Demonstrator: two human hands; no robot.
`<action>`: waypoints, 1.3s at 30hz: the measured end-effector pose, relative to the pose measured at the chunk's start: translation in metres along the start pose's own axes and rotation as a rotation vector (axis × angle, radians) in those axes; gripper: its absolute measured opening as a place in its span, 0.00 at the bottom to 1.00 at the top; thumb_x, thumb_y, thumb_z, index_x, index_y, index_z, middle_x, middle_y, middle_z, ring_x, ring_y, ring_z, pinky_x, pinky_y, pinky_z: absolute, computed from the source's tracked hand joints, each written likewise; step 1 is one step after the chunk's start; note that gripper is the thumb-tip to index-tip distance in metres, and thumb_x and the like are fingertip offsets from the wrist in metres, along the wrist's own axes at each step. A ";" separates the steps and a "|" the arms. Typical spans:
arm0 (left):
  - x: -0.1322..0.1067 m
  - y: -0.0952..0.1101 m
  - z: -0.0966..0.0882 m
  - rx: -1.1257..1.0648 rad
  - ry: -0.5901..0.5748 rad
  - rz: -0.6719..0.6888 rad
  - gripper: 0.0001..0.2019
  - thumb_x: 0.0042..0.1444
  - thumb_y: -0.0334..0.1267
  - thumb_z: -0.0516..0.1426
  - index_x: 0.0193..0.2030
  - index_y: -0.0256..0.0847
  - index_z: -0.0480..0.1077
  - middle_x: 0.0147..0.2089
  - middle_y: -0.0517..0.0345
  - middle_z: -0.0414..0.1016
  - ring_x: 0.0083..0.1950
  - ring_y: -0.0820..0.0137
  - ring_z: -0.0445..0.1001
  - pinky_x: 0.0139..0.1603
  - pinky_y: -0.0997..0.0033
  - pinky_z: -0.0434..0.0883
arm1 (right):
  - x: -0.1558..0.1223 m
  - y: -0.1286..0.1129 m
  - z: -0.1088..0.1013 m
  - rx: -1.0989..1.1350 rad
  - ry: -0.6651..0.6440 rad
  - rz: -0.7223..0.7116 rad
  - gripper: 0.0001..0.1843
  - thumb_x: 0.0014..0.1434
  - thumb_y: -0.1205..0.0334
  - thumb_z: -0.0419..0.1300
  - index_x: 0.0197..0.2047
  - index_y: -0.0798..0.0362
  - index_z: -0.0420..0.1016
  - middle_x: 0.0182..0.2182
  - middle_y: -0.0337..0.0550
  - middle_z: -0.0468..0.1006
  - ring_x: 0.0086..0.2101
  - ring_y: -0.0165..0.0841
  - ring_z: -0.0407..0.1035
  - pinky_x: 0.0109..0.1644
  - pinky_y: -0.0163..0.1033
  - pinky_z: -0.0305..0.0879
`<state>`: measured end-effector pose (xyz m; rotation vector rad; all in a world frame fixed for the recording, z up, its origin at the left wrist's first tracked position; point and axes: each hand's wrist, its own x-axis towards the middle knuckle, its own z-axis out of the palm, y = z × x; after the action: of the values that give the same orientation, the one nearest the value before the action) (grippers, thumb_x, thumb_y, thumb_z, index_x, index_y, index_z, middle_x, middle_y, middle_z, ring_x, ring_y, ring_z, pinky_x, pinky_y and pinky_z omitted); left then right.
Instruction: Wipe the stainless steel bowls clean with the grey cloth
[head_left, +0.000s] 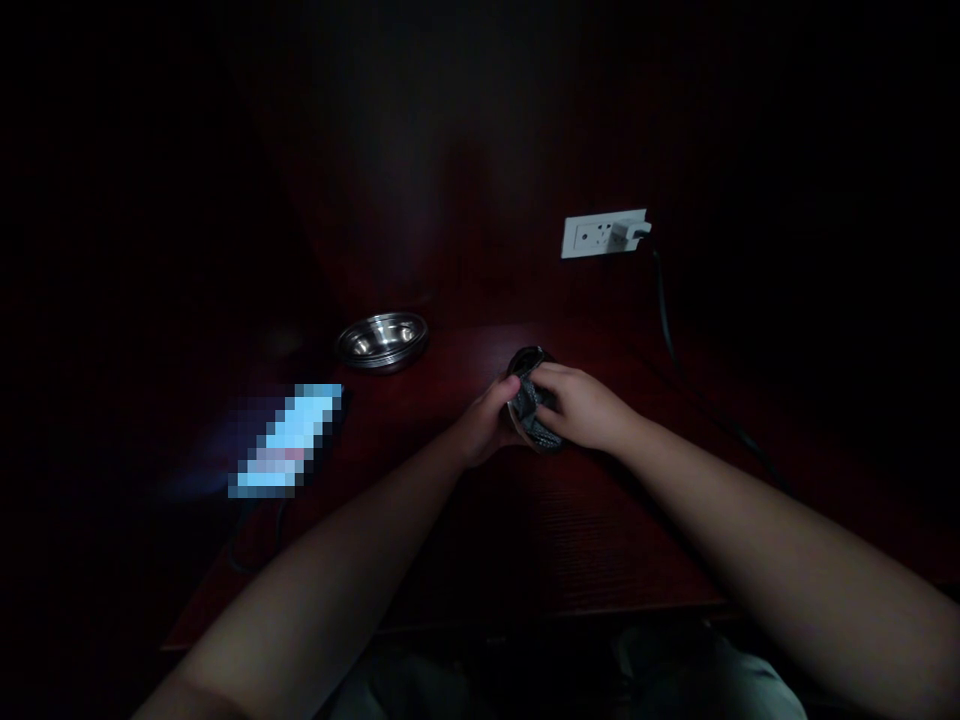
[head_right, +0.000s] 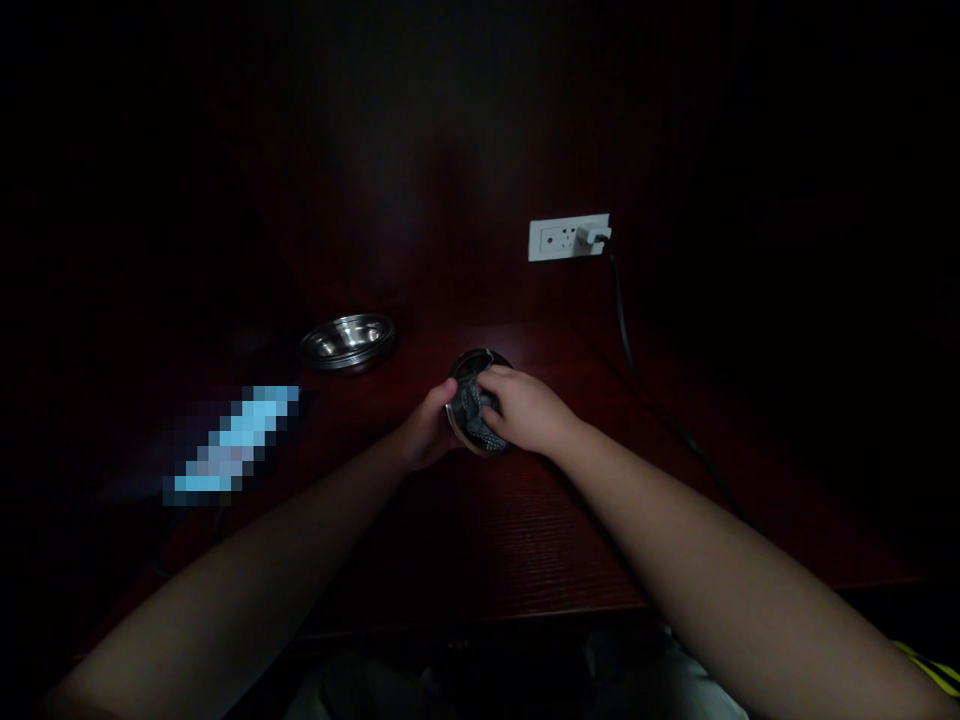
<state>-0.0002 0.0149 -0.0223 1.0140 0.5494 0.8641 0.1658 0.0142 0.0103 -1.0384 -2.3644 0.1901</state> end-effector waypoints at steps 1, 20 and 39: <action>0.000 0.000 0.000 0.002 0.000 0.003 0.32 0.50 0.59 0.57 0.57 0.41 0.62 0.44 0.46 0.77 0.42 0.58 0.76 0.38 0.55 0.74 | 0.000 0.000 0.000 -0.002 0.001 0.000 0.06 0.51 0.71 0.56 0.31 0.53 0.63 0.32 0.43 0.69 0.34 0.34 0.64 0.40 0.39 0.60; 0.000 0.000 -0.001 -0.007 0.000 -0.013 0.31 0.51 0.58 0.56 0.56 0.40 0.64 0.45 0.46 0.77 0.44 0.57 0.76 0.40 0.54 0.74 | 0.000 0.000 0.001 0.001 0.010 0.017 0.06 0.51 0.72 0.55 0.31 0.52 0.62 0.33 0.44 0.70 0.36 0.35 0.65 0.41 0.39 0.60; 0.003 -0.003 -0.004 -0.025 -0.012 0.014 0.30 0.52 0.57 0.56 0.56 0.41 0.65 0.46 0.46 0.77 0.45 0.57 0.76 0.43 0.54 0.72 | 0.002 0.001 0.002 -0.140 0.055 0.108 0.02 0.55 0.69 0.55 0.33 0.53 0.67 0.36 0.47 0.73 0.37 0.36 0.67 0.41 0.39 0.61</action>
<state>-0.0003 0.0180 -0.0265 1.0011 0.5208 0.8750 0.1643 0.0161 0.0094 -1.2225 -2.3005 0.0352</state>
